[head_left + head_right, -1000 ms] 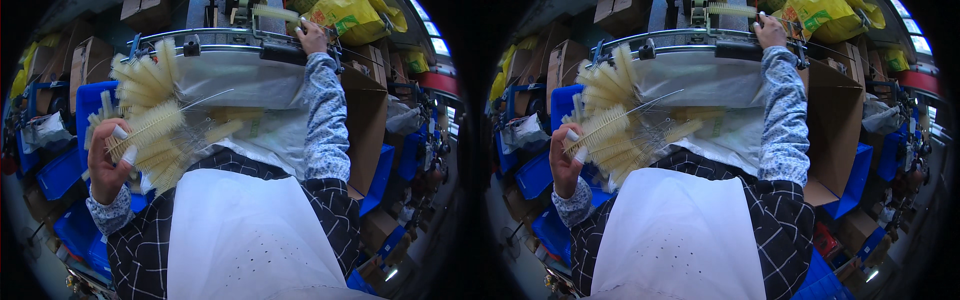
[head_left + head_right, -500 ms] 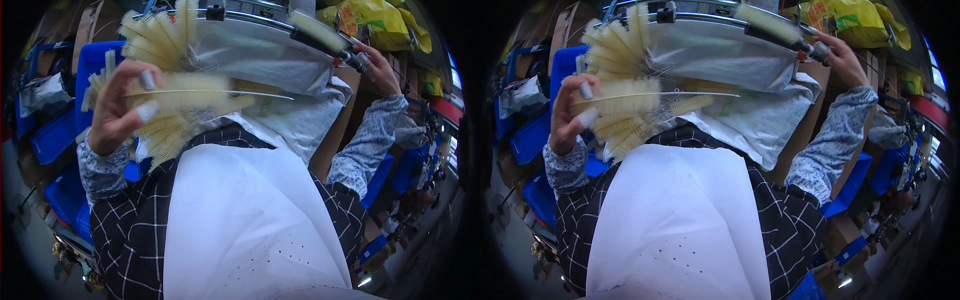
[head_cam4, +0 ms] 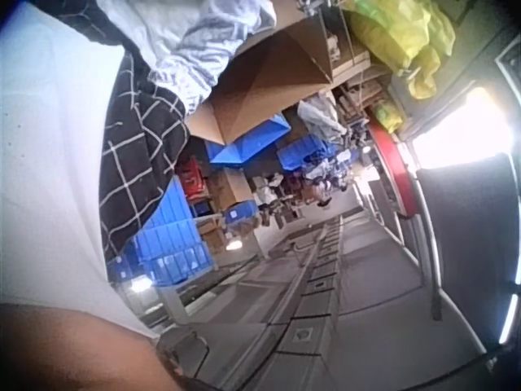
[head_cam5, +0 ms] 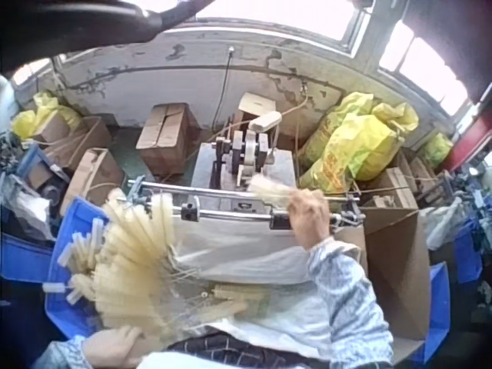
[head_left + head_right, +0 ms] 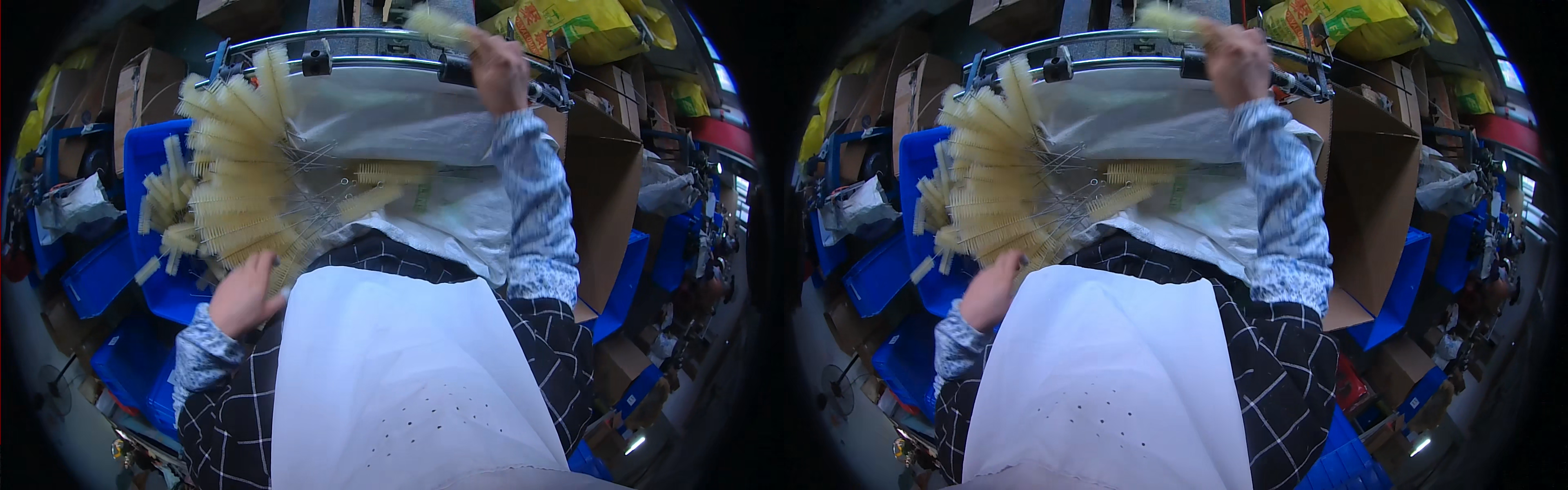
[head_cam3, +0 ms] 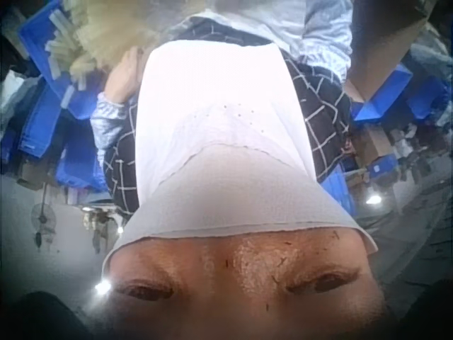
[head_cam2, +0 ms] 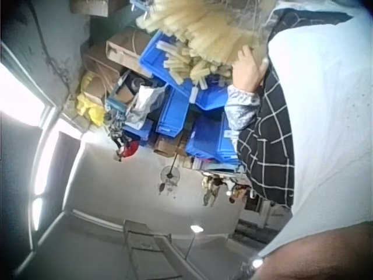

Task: Assembling industrial cleaning brushes by loading components into a machine or jig.

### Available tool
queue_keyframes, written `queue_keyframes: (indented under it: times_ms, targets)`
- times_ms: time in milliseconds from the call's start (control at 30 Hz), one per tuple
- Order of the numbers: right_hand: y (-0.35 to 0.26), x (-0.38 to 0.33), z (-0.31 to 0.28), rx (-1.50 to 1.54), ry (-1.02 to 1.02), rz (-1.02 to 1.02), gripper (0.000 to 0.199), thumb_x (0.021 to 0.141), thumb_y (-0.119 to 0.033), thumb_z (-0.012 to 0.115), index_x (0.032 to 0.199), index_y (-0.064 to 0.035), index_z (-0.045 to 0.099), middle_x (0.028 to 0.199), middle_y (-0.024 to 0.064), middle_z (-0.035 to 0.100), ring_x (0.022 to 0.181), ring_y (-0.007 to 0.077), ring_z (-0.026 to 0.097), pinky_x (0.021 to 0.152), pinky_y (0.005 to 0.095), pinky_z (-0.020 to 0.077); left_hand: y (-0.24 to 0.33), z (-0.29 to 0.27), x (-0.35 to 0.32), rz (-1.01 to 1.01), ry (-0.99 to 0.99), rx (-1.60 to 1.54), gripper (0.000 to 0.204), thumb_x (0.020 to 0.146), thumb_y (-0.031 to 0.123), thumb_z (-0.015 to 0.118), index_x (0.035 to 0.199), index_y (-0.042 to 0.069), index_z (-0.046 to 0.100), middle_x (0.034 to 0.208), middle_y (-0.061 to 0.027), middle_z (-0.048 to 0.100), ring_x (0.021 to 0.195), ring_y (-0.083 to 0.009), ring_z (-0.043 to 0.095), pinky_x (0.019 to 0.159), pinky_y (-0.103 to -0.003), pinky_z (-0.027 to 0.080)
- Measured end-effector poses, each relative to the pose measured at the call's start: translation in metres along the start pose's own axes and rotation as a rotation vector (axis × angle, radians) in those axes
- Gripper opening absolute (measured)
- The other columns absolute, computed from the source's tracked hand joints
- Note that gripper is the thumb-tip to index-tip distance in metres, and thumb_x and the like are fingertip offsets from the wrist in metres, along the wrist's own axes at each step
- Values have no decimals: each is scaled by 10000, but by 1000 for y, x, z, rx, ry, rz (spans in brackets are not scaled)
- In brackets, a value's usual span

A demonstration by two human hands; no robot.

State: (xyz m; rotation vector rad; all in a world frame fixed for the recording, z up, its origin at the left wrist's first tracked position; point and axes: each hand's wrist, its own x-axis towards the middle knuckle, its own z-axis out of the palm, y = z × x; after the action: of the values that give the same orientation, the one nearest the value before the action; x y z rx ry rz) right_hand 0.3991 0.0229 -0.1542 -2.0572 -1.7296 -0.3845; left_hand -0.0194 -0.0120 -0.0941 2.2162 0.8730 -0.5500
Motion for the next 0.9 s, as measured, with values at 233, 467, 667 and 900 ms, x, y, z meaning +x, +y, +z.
queue_keyframes:
  times_ms: [233, 467, 667, 900]
  targets:
    - [40, 24, 30, -188, -58, 183, 257, 768, -250, 507, 1017, -279, 564, 873, 0, 574, 853, 215, 480, 769, 369, 337, -9, 36, -1, -83, -15, -211, 650, 666, 214, 621, 1143, -24, 250, 978, -265, 453, 793, -392, 525, 679, -386, 457]
    - [42, 28, 38, -152, -74, 162, 253, 779, -258, 497, 1023, -278, 564, 874, 14, 573, 852, 213, 480, 780, 364, 335, 8, -8, -12, -82, -67, -255, 613, 636, 112, 607, 1144, 39, 271, 979, -225, 454, 802, -378, 518, 677, -379, 452]
    - [45, 27, 41, -71, -129, 221, 255, 783, -255, 494, 1028, -271, 562, 867, 9, 584, 836, 218, 484, 772, 359, 348, 22, -53, -15, 79, -54, -11, 480, 561, 7, 548, 1018, 80, 421, 920, -115, 485, 769, -292, 523, 637, -357, 431]
    - [46, 24, 37, -89, -52, 138, 260, 769, -223, 510, 1017, -277, 567, 834, -5, 588, 804, 199, 487, 761, 344, 358, 40, -97, -5, 453, -24, 49, 372, 516, -3, 590, 870, 84, 514, 840, -55, 507, 766, -227, 480, 664, -313, 386]
